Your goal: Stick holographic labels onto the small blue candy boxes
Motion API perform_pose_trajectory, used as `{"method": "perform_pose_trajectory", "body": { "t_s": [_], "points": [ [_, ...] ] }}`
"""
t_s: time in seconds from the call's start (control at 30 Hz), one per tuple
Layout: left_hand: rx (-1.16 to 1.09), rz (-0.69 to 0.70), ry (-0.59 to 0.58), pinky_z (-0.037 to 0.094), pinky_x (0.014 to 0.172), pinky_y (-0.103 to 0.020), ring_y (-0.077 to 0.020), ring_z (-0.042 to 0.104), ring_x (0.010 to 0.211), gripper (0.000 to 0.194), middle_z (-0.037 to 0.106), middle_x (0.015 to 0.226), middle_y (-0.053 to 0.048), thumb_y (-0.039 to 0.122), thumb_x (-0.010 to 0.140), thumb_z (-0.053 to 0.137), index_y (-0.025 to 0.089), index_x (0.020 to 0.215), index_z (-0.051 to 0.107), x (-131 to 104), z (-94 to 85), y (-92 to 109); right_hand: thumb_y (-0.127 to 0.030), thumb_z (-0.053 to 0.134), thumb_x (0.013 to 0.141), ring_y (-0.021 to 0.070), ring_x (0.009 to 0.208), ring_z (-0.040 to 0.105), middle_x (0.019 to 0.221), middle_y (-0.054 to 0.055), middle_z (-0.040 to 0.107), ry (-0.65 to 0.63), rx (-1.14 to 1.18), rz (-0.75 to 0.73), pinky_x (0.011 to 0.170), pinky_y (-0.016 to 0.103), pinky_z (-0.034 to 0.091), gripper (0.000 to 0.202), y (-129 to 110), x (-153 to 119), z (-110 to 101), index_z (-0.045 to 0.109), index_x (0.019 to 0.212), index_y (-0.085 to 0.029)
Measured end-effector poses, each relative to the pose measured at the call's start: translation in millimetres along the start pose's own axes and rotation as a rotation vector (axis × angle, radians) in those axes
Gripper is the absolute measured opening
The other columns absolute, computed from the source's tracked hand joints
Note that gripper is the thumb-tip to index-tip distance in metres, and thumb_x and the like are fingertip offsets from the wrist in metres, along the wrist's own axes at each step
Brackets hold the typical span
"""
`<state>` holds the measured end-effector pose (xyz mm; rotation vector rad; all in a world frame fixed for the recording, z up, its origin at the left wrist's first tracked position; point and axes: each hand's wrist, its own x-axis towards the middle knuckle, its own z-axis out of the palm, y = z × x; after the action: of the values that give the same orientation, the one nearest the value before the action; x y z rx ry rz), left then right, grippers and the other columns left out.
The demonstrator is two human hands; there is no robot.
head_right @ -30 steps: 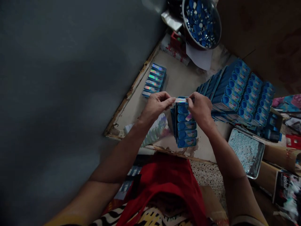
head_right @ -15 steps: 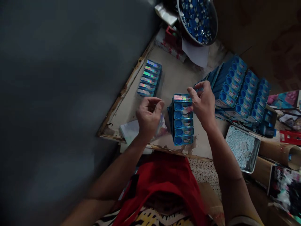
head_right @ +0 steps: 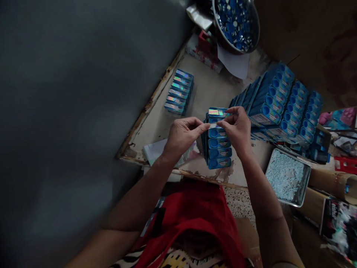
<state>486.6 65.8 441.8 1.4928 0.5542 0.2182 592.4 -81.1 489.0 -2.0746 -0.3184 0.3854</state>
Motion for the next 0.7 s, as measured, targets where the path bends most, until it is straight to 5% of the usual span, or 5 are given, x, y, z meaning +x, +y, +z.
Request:
{"method": "perform_pose_trajectory", "body": {
  "t_s": [0.17,0.43,0.7],
  "points": [
    [0.125,-0.010,-0.055,0.038,0.059,-0.027,-0.0131,0.053,0.063,0.025,0.065,0.067,0.000,0.037,0.087,0.076,0.018,0.071,0.071,19.0,-0.7,-7.8,-0.022,0.074,0.076,0.0169,0.069,0.068,0.075,-0.006,0.070,0.023,-0.118,-0.024,0.067,0.031,0.050,0.037,6.9,4.6,7.5,0.056,0.108,-0.025],
    [0.009,-0.018,-0.107,0.035,0.059,-0.027,-0.0119,0.047,0.062,0.026,0.057,0.066,0.002,0.034,0.090,0.072,0.018,0.071,0.064,25.5,-0.5,-21.2,-0.025,0.074,0.079,0.0161,0.071,0.067,0.079,-0.006,0.067,0.000,-0.159,-0.088,0.071,0.032,0.052,0.035,23.9,10.2,10.7,0.050,0.104,-0.027],
    [-0.229,-0.244,-0.090,0.036,0.056,-0.025,-0.0110,0.048,0.059,0.053,0.053,0.063,0.004,0.062,0.077,0.088,0.020,0.072,0.055,27.6,19.3,-53.2,-0.037,0.086,0.073,0.0135,0.071,0.050,0.081,-0.006,0.051,0.040,-0.366,-0.143,0.066,0.029,0.044,0.043,37.4,19.6,-5.7,0.051,0.096,-0.025]
  ]
}}
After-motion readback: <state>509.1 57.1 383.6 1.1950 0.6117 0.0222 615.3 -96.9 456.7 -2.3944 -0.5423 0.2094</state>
